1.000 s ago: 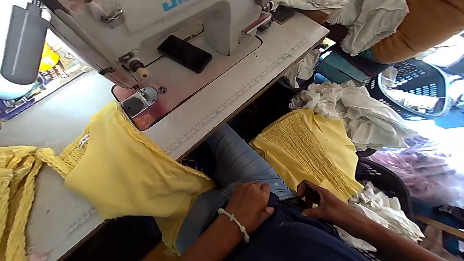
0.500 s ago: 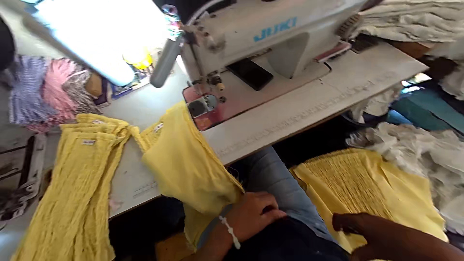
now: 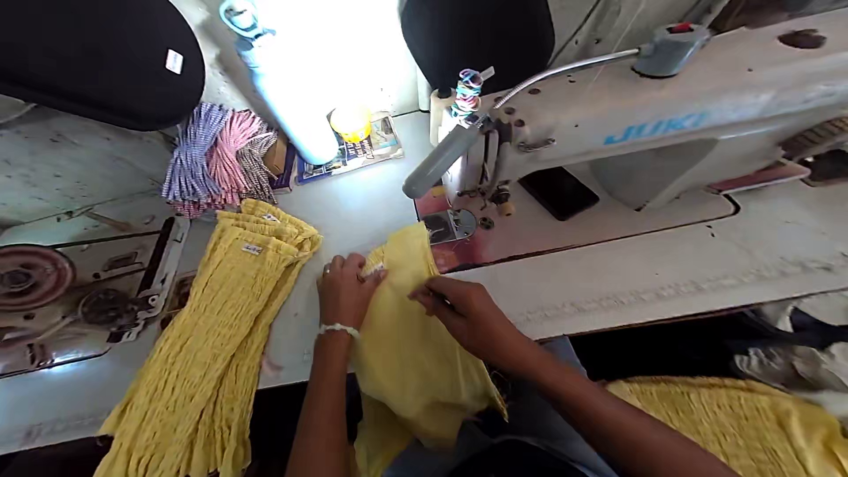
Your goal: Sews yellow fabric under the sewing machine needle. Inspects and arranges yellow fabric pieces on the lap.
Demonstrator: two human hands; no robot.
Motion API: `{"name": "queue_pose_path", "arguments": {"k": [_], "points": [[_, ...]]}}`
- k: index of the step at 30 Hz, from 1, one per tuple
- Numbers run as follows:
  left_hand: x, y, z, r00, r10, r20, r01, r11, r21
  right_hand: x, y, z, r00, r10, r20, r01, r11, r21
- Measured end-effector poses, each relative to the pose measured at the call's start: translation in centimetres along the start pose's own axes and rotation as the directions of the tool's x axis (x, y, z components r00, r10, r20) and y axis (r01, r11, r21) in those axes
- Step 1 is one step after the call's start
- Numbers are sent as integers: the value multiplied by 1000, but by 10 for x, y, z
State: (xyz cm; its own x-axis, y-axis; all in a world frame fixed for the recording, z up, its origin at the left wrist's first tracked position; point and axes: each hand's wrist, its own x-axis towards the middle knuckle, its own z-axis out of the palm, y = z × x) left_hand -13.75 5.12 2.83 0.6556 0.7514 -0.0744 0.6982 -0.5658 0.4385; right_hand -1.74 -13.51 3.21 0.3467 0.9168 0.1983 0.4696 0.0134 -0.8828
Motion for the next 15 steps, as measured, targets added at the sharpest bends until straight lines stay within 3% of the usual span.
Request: {"name": "queue_pose_path", "arguments": {"k": [4, 8, 11, 13, 15], "points": [[-15, 3, 13, 993, 22, -114, -24, 1000, -18, 17, 24, 13, 979, 197, 58, -199, 980, 29], [-14, -1, 21, 981, 74, -178, -83, 995, -46, -18, 33, -1, 996, 72, -58, -70, 996, 46], [-17, 5, 16, 977, 66, -202, -72, 997, -23, -70, 33, -33, 994, 51, -99, -63, 991, -122], [-28, 8, 18, 935, 193, -298, -187, 981, 47, -120, 38, -64, 980, 171, -98, -192, 938, -288], [-49, 25, 21, 841, 401, -364, -413, 909, 49, -179, 39, -93, 885, 461, -73, -455, 817, -355]]}}
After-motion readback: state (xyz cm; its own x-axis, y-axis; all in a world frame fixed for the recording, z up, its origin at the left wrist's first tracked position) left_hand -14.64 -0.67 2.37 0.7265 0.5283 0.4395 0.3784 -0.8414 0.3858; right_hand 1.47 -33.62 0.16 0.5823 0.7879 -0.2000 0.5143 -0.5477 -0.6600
